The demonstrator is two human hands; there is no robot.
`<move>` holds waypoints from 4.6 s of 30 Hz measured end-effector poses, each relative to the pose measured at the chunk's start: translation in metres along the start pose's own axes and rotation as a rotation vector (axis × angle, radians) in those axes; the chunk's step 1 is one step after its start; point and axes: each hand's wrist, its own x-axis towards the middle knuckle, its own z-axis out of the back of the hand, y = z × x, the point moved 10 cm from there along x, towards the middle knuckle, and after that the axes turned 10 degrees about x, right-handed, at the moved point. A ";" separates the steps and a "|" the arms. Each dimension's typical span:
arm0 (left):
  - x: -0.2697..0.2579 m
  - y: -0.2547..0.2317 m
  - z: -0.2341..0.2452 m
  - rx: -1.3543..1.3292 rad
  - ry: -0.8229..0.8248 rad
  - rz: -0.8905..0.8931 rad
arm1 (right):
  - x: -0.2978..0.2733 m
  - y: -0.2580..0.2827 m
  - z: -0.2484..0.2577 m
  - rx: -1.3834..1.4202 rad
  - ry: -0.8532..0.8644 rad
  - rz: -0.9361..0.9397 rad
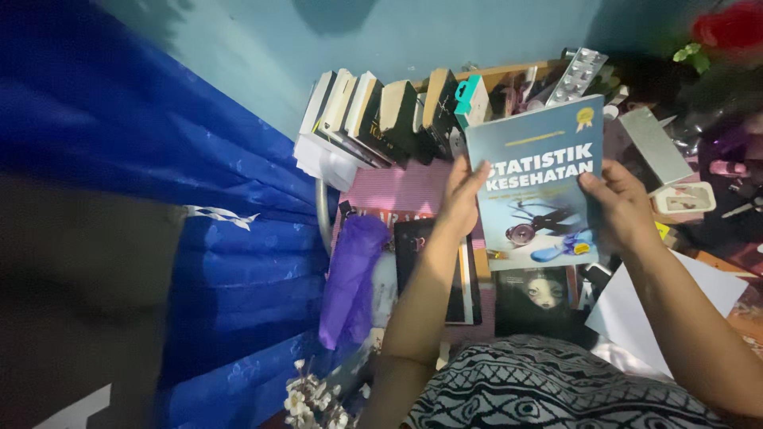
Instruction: The person picks up several books and papers from a cluttered desk, flips through their pages, and places them into a new stack. They also retrieve papers from a purple plastic bag and add them to the stack.
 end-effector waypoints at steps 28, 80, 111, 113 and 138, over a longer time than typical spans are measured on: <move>-0.009 0.138 0.024 -0.151 -0.263 0.543 | 0.001 -0.060 0.017 0.353 -0.043 -0.393; -0.004 0.012 0.063 0.535 -0.187 0.092 | 0.005 0.009 -0.025 -0.466 0.175 0.056; -0.057 -0.320 0.162 1.626 -0.852 -0.281 | 0.199 -0.188 -0.326 -1.903 0.830 0.445; -0.038 -0.309 0.168 1.626 -0.831 -0.281 | 0.199 -0.189 -0.329 -1.956 0.844 0.496; 0.080 -0.218 0.160 1.776 -0.574 -0.251 | 0.186 -0.164 -0.278 -1.876 0.842 0.460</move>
